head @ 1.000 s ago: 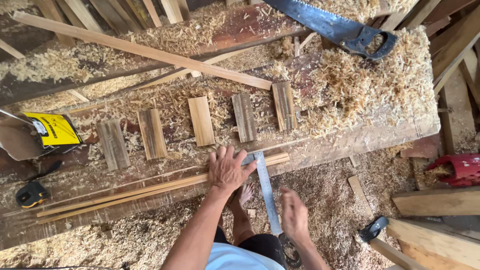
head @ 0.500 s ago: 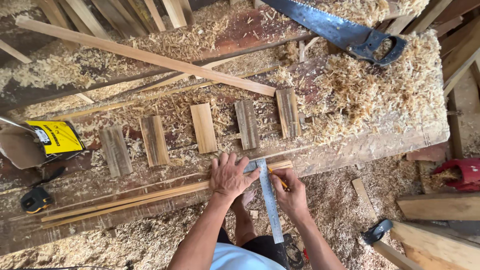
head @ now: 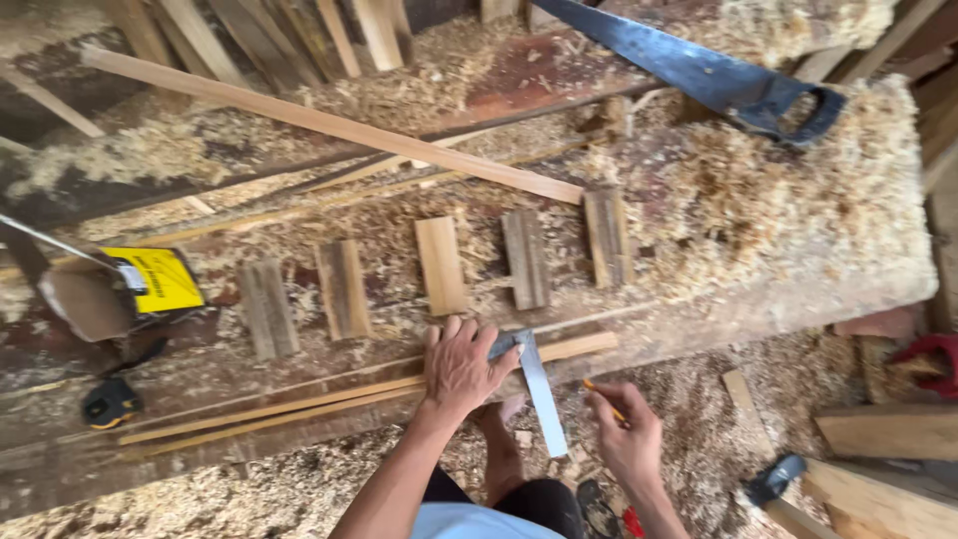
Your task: The person aligns thin wooden strips on a workbench, measures and marks them with a tape measure, L-square and pencil, then saws a strip with a hand saw and hammers nails into the wood. They reposition the strips and continue measuring, marking and hammering across the bench.
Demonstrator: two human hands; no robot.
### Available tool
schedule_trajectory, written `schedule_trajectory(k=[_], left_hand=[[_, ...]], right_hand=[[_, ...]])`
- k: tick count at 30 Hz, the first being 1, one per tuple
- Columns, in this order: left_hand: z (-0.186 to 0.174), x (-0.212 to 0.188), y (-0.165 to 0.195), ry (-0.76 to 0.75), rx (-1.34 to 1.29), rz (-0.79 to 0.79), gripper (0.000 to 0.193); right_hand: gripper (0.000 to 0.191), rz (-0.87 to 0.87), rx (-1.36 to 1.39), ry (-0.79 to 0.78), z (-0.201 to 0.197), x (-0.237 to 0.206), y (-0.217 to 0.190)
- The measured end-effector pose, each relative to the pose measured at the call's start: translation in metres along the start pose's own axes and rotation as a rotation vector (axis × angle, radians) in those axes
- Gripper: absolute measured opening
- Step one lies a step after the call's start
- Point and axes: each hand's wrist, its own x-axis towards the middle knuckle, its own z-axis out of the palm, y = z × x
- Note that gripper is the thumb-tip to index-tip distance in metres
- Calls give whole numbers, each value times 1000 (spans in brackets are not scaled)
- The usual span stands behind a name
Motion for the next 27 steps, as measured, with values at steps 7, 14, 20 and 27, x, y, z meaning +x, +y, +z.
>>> schedule_trajectory(k=[7,14,20,27], left_hand=[[-37,-34,-69,-222,26,-167,61],[-19,-34,-75,-109,11,-6,48],[-16,-44,-74,-36,51,19,41],[-15,-45,-77,-208,103,17,56]], right_hand=[[20,-176,116,51,50,-18,0],[23,-341,79,117,85,-42,-19],[26,-270,93,93,94,-44,-20],[22,-308,102,71,99,-33,-14]])
